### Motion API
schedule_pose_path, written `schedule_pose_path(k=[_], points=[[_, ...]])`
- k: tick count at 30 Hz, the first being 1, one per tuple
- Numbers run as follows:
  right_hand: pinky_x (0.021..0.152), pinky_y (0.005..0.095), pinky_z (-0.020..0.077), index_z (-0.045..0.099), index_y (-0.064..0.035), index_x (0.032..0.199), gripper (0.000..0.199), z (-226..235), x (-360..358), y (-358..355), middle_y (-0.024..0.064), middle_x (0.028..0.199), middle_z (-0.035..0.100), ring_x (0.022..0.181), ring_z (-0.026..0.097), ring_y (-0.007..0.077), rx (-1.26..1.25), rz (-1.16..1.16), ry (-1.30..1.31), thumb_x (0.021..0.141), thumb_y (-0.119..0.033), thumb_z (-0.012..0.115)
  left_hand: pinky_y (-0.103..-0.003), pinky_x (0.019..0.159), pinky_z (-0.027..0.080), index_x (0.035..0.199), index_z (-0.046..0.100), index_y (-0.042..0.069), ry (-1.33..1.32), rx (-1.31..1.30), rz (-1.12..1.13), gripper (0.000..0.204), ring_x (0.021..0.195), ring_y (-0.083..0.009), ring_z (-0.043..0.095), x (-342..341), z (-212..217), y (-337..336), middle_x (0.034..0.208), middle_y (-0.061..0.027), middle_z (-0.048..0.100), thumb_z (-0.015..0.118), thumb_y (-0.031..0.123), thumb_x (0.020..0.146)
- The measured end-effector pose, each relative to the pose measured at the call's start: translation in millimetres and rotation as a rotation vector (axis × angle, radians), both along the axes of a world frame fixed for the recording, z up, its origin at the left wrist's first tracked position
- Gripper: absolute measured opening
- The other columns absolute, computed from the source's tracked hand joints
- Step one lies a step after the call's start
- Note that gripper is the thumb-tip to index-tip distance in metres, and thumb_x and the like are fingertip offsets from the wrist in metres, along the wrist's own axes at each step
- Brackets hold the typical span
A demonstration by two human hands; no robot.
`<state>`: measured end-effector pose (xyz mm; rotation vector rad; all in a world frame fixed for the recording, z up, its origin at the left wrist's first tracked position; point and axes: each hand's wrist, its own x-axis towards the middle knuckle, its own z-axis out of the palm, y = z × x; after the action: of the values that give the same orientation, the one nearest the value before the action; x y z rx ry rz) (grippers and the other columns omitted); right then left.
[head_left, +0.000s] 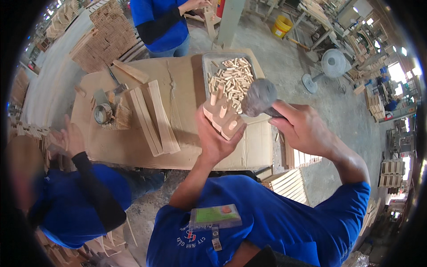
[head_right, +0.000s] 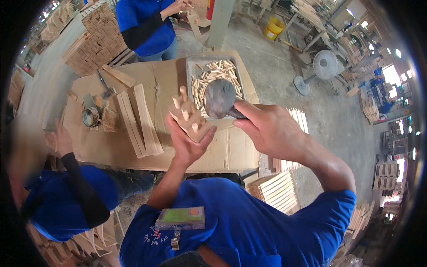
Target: The person inserts small wooden dowels into pre-drilled holes on a wooden slat and uses a hammer to tap them flush. The person repeats this process for multiple dowels on the same piece and then stacks the finished slat with others.
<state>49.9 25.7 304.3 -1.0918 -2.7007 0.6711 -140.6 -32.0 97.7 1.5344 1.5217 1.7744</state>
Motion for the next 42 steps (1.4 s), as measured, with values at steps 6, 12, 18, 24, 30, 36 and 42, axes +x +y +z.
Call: schedule_pose_path(k=[6, 12, 18, 24, 30, 36, 42], points=[[0.064, 0.0409, 0.0533, 0.062, 0.0034, 0.127, 0.031, 33, 12, -11, 0.0138, 0.081, 0.065, 0.07, 0.065, 0.0237, 0.077, 0.002, 0.485, 0.097, -0.005, 0.064, -0.044, 0.106, 0.047, 0.149, 0.028, -0.002, -0.216, -0.058, -0.014, 0.104, 0.125, -0.0293, 0.055, -2, -2, 7, 0.136, -0.0206, 0.047, 0.095, 0.019, 0.073], [0.059, 0.0357, 0.0515, 0.065, -0.0023, 0.118, 0.021, -6, 4, 0, 0.0146, 0.08, 0.065, 0.066, 0.061, 0.0337, 0.113, 0.218, 0.038, 0.098, -0.008, 0.066, -0.044, 0.104, 0.048, 0.147, 0.031, -0.002, -0.017, 0.002, 0.019, 0.103, 0.122, -0.0307, 0.055, 0, -2, 12, 0.131, -0.0197, 0.048, 0.095, 0.015, 0.068], [0.059, 0.0337, 0.0485, 0.062, -0.0027, 0.116, 0.019, 43, 11, -10, 0.008, 0.074, 0.061, 0.06, 0.058, 0.0217, -0.015, 0.04, 0.403, 0.101, -0.014, 0.066, -0.045, 0.102, 0.049, 0.145, 0.036, -0.001, -0.073, -0.041, 0.051, 0.098, 0.12, -0.0331, 0.056, 7, -2, 11, 0.13, -0.0191, 0.049, 0.095, 0.016, 0.068], [0.063, 0.0431, 0.0552, 0.063, -0.005, 0.114, 0.016, -7, 17, -3, 0.0133, 0.079, 0.067, 0.063, 0.063, 0.0323, 0.256, 0.175, 0.088, 0.102, -0.016, 0.063, -0.045, 0.1, 0.049, 0.144, 0.036, -0.001, -0.063, 0.005, 0.02, 0.098, 0.118, -0.0338, 0.056, 9, 1, 16, 0.129, -0.019, 0.049, 0.094, 0.017, 0.068], [0.06, 0.0434, 0.051, 0.065, -0.0082, 0.125, 0.025, 35, 18, 6, 0.0163, 0.074, 0.062, 0.066, 0.069, 0.0275, -0.023, -0.031, 0.031, 0.101, -0.014, 0.065, -0.044, 0.103, 0.048, 0.147, 0.034, -0.001, -0.059, -0.042, 0.005, 0.099, 0.119, -0.0324, 0.055, 10, -5, 12, 0.13, -0.0191, 0.048, 0.093, 0.017, 0.07], [0.062, 0.0413, 0.0517, 0.066, -0.0067, 0.115, 0.017, -11, 38, 30, 0.0149, 0.079, 0.063, 0.069, 0.067, 0.0303, 0.523, 0.179, 0.365, 0.099, -0.011, 0.065, -0.043, 0.105, 0.047, 0.149, 0.03, -0.002, -0.025, -0.045, -0.035, 0.1, 0.122, -0.0301, 0.055, 12, 1, 12, 0.133, -0.0186, 0.047, 0.093, 0.018, 0.073], [0.061, 0.0429, 0.0498, 0.061, -0.0038, 0.124, 0.026, 3, 18, 17, 0.0165, 0.074, 0.063, 0.063, 0.064, 0.032, 0.029, 0.099, 0.047, 0.103, -0.018, 0.065, -0.046, 0.101, 0.048, 0.145, 0.035, -0.001, 0.016, 0.019, 0.04, 0.097, 0.116, -0.0333, 0.056, 10, -3, 20, 0.127, -0.0195, 0.048, 0.094, 0.019, 0.071]])
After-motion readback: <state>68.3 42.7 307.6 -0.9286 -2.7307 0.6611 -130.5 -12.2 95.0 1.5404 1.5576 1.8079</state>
